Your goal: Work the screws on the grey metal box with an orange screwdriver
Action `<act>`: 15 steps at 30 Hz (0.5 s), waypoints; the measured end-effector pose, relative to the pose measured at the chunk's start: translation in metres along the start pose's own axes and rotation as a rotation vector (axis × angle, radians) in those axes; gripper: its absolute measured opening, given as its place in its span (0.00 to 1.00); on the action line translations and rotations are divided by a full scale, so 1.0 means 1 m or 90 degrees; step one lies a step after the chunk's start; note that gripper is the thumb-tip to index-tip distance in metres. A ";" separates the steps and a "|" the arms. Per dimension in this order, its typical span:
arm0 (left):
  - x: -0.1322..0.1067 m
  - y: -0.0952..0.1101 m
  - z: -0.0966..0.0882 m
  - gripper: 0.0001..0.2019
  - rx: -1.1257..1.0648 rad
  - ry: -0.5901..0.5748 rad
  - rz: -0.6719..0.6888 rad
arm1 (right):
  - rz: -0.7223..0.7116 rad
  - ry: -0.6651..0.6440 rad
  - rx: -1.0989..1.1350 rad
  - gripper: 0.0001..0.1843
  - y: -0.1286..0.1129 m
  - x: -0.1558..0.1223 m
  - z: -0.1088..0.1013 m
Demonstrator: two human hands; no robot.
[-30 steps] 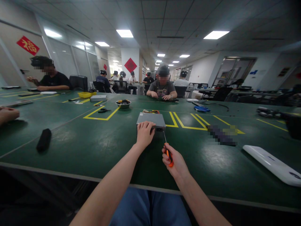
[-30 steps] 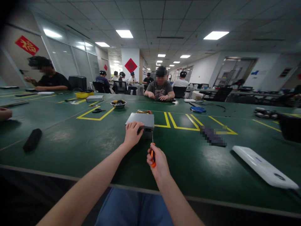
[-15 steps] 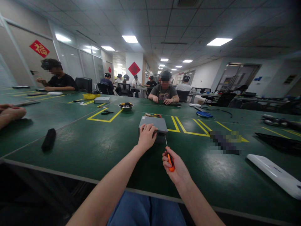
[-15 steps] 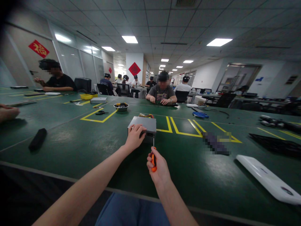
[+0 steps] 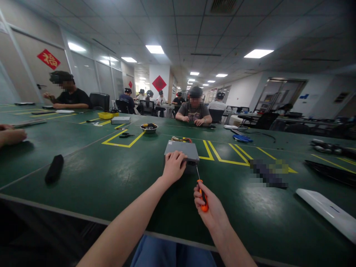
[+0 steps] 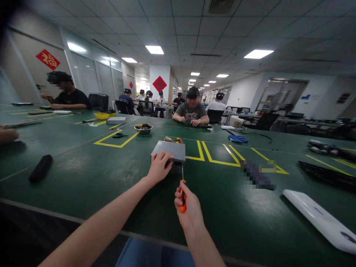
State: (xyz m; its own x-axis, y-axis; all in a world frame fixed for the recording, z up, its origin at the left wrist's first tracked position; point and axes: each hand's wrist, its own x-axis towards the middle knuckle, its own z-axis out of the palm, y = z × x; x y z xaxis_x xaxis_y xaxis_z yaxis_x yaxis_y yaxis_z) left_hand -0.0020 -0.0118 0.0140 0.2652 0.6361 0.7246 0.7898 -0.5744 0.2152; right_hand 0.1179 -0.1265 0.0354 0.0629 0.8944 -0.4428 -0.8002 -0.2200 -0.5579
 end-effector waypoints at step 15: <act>0.001 0.000 -0.003 0.10 -0.026 -0.010 0.009 | -0.007 -0.004 -0.029 0.08 -0.001 0.004 -0.008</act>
State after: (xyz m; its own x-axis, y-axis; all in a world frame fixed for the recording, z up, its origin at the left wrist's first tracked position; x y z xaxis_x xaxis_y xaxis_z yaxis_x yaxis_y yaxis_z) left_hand -0.0034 -0.0126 0.0170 0.2852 0.6352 0.7178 0.7627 -0.6039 0.2314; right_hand 0.1233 -0.1260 0.0289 0.0683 0.8991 -0.4325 -0.7714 -0.2273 -0.5943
